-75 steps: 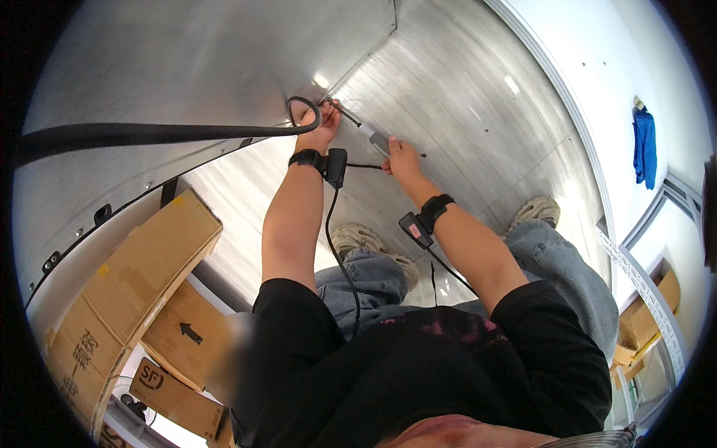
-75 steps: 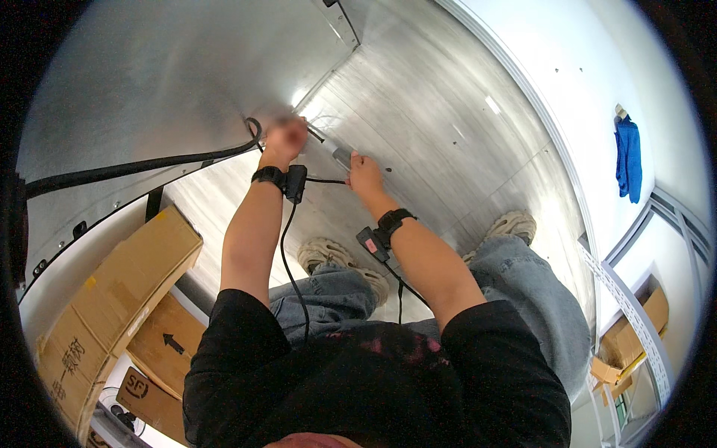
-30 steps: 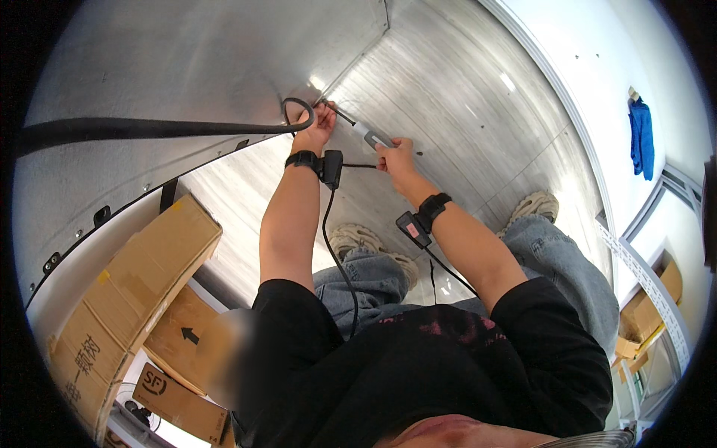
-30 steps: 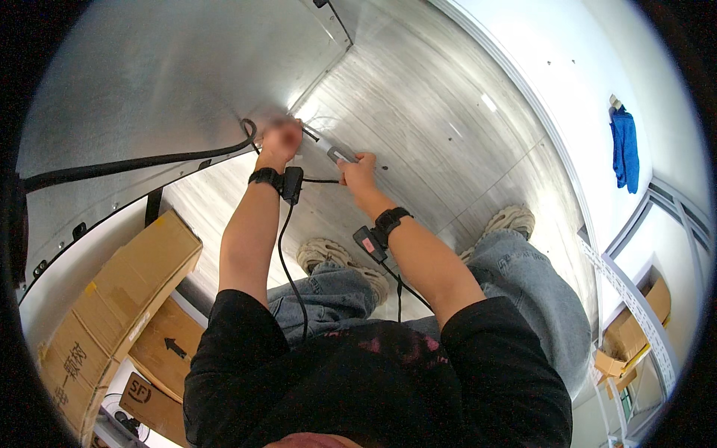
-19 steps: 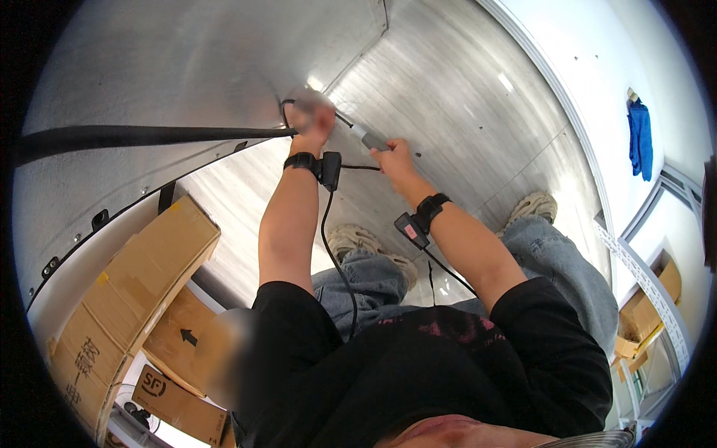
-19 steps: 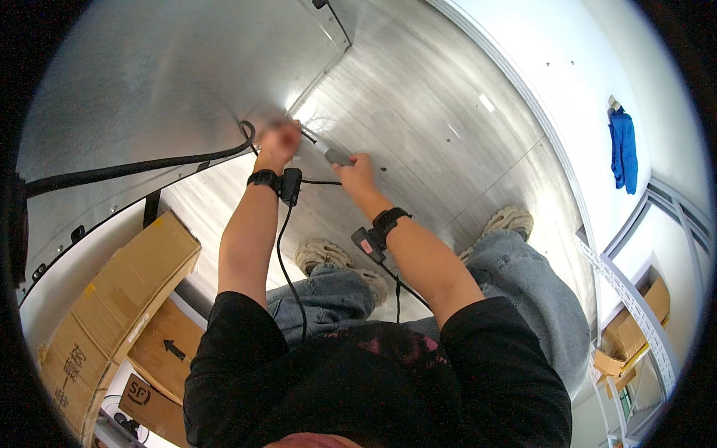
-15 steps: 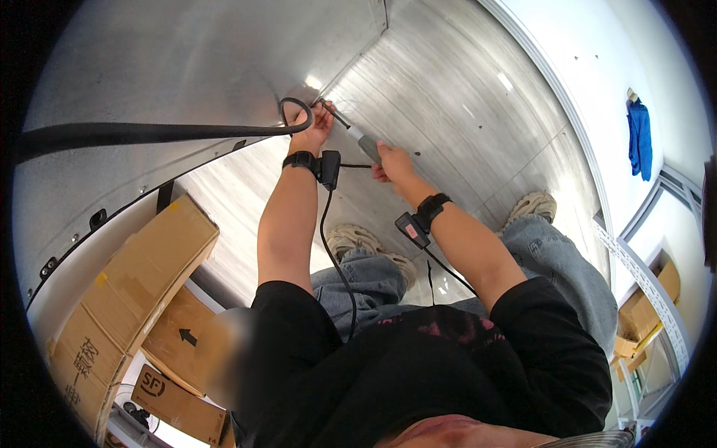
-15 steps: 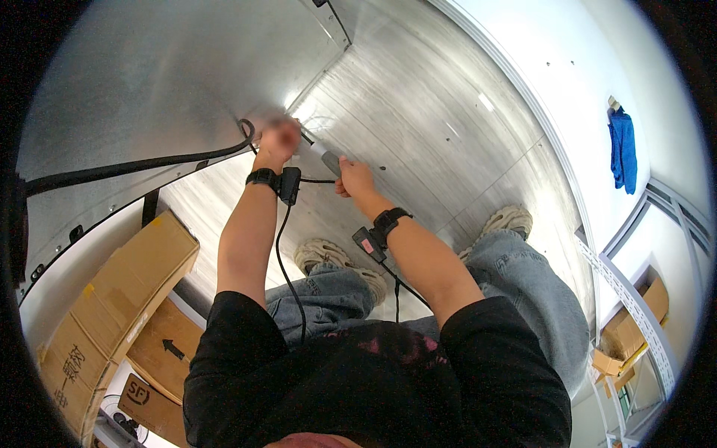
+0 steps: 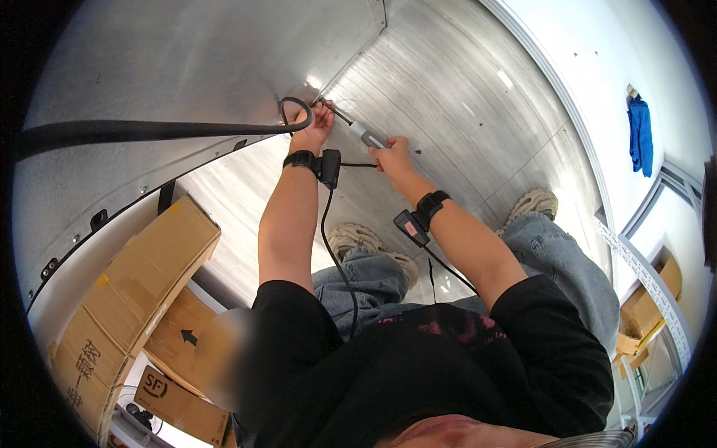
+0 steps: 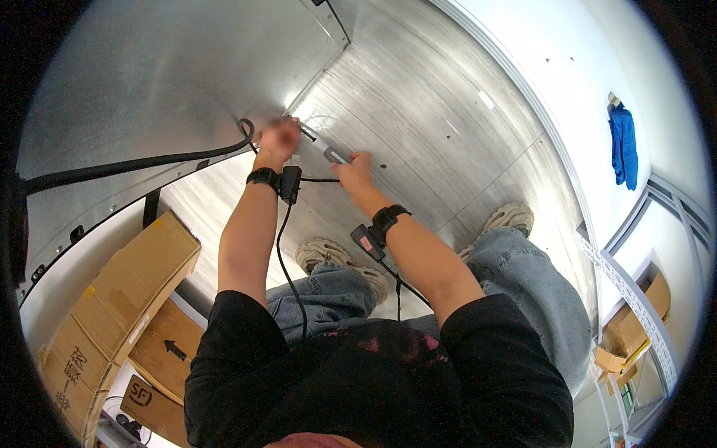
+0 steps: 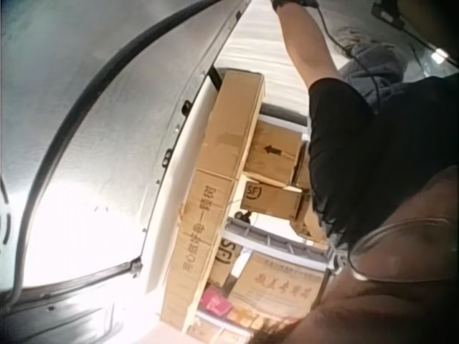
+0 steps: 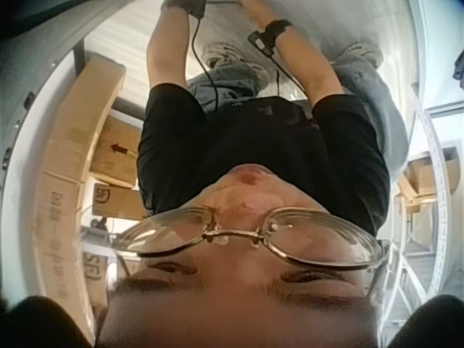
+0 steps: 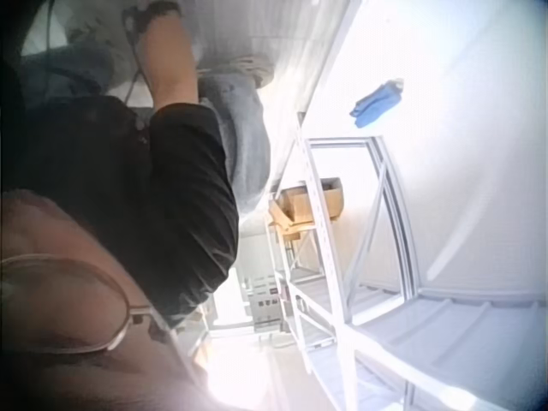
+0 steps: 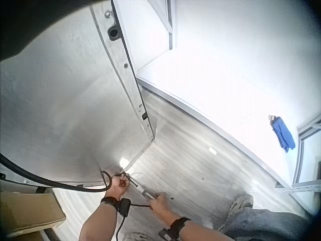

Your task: The person uses a screwdriver to fasten screws into the back panel of a black electronic device, then wipes the device with a blue cloth. The person continues to tighten screws and wipe the device surface.

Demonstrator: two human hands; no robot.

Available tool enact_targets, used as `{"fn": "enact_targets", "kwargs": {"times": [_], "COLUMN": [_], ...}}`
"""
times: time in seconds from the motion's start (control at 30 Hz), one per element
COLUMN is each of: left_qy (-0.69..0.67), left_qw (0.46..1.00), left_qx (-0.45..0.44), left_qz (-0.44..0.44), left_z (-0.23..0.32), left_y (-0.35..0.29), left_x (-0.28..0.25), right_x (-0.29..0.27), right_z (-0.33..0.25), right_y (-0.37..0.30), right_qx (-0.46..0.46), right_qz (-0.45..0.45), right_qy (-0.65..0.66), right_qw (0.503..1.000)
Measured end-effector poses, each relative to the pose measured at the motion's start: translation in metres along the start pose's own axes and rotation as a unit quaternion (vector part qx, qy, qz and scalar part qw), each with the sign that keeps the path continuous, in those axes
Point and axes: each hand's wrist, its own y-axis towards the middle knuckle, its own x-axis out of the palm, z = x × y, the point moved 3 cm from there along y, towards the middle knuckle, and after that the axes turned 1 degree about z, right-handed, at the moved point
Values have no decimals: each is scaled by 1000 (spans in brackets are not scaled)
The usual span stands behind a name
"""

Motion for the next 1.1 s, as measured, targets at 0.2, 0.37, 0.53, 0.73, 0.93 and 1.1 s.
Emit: {"fn": "enact_targets", "kwargs": {"times": [0.2,0.37,0.53,0.73,0.93,1.1], "left_qy": [18,89,52,65,13,42], "left_qw": [997,996,996,997,998,998], "left_qx": [-33,4,-46,-37,-53,-36], "left_qz": [71,-7,49,24,29,21], "left_z": [5,-1,3,2,2,2], "left_y": [-17,6,-9,-8,-4,-9], "left_x": [10,4,4,6,3,3], "right_x": [-5,4,-7,-2,-5,0], "right_z": [9,39,1,0,-1,-1], "right_y": [14,34,4,11,12,19], "right_qx": [66,-49,177,-10,108,-41], "right_qz": [-88,47,-113,-46,-133,-99], "right_qy": [19,-19,111,-64,74,-147], "right_qw": [994,998,971,997,982,983]}}
